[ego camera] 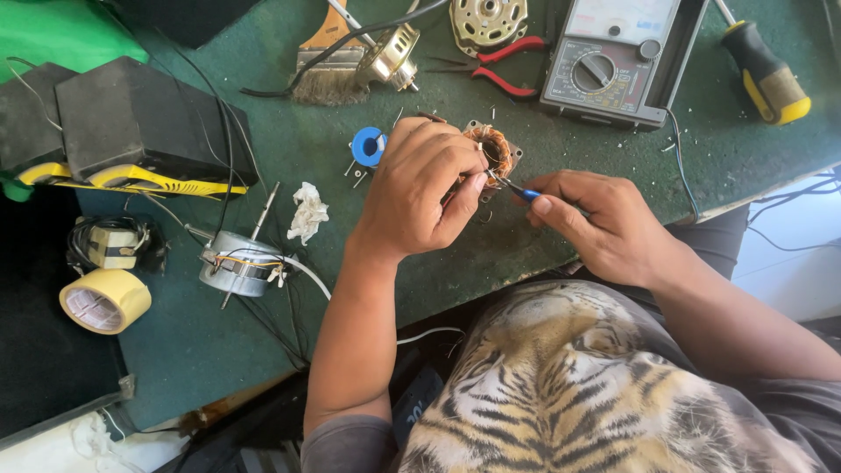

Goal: Soldering electrical wires to a motor stator on a repair bench using a soldering iron and pliers.

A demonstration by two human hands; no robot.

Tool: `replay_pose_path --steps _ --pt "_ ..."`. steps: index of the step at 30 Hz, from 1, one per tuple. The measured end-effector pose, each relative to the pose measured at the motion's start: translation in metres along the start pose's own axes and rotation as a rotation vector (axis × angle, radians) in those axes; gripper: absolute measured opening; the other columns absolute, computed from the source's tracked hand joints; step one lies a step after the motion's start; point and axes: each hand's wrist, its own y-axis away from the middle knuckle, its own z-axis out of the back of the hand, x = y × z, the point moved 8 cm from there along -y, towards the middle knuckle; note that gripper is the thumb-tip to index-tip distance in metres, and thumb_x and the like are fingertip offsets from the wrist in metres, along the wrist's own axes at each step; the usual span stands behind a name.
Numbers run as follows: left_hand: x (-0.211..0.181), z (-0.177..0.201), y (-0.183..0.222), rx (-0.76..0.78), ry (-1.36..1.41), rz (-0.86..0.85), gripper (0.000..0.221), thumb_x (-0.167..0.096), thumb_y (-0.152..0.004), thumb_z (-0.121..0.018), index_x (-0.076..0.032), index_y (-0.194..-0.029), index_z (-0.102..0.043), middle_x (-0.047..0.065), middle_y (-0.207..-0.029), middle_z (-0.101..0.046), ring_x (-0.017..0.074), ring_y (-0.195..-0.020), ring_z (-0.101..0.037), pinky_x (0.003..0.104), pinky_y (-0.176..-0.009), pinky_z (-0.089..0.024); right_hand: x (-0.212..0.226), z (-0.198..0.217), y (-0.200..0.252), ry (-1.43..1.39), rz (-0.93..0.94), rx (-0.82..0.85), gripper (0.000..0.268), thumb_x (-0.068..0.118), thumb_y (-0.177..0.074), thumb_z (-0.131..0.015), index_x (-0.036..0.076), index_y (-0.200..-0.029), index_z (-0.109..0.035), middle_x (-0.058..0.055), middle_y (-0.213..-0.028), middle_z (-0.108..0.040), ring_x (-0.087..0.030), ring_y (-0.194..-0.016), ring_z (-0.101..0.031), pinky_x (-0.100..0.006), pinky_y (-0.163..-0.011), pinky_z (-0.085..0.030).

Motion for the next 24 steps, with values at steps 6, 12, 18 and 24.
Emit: replay_pose_path --steps 6,12,18,24 --pt "-0.0013 -0.0008 -0.0001 0.004 -0.004 -0.007 0.017 -0.022 -0.102 -0.054 -0.014 -0.088 -0.060 0.000 -0.088 -0.066 0.0248 -0.087 -0.069 0.040 -0.085 -0.047 0.0030 0.0002 -0.0003 -0.023 0.017 -0.014 0.032 0.022 -0.107 -0.056 0.006 -0.082 -0.070 -0.018 -0.095 -0.075 -0.037 -0.081 -0.071 -0.042 -0.073 -0.053" --pt "-0.0019 0.0001 -0.0004 0.011 -0.007 0.000 0.017 -0.021 -0.102 -0.054 -0.014 -0.088 -0.061 0.000 -0.087 -0.066 0.0248 -0.087 -0.069 0.040 -0.085 -0.048 0.0057 -0.0025 -0.0010 -0.014 0.021 -0.003 0.033 0.021 -0.106 -0.056 0.004 -0.081 -0.068 -0.018 -0.093 -0.074 -0.037 -0.078 -0.070 -0.043 -0.070 -0.052" --pt "-0.0019 -0.0004 -0.0004 0.010 -0.008 0.000 0.017 -0.021 -0.102 -0.054 -0.014 -0.089 -0.061 0.000 -0.087 -0.065 0.0245 -0.087 -0.069 0.040 -0.085 -0.048 0.0056 -0.0027 -0.0012 -0.013 0.005 -0.001 0.036 0.023 -0.108 -0.054 0.006 -0.078 -0.066 -0.015 -0.082 -0.072 -0.033 -0.070 -0.068 -0.041 -0.066 -0.052" --pt "-0.0021 -0.0003 -0.0005 0.013 -0.016 -0.005 0.017 -0.022 -0.102 -0.054 -0.014 -0.089 -0.061 0.000 -0.087 -0.065 0.0251 -0.087 -0.069 0.041 -0.084 -0.048 0.0008 -0.0043 0.0006 0.010 -0.005 0.009 0.038 0.023 -0.108 -0.053 0.006 -0.076 -0.064 -0.015 -0.078 -0.070 -0.034 -0.067 -0.066 -0.041 -0.062 -0.051"
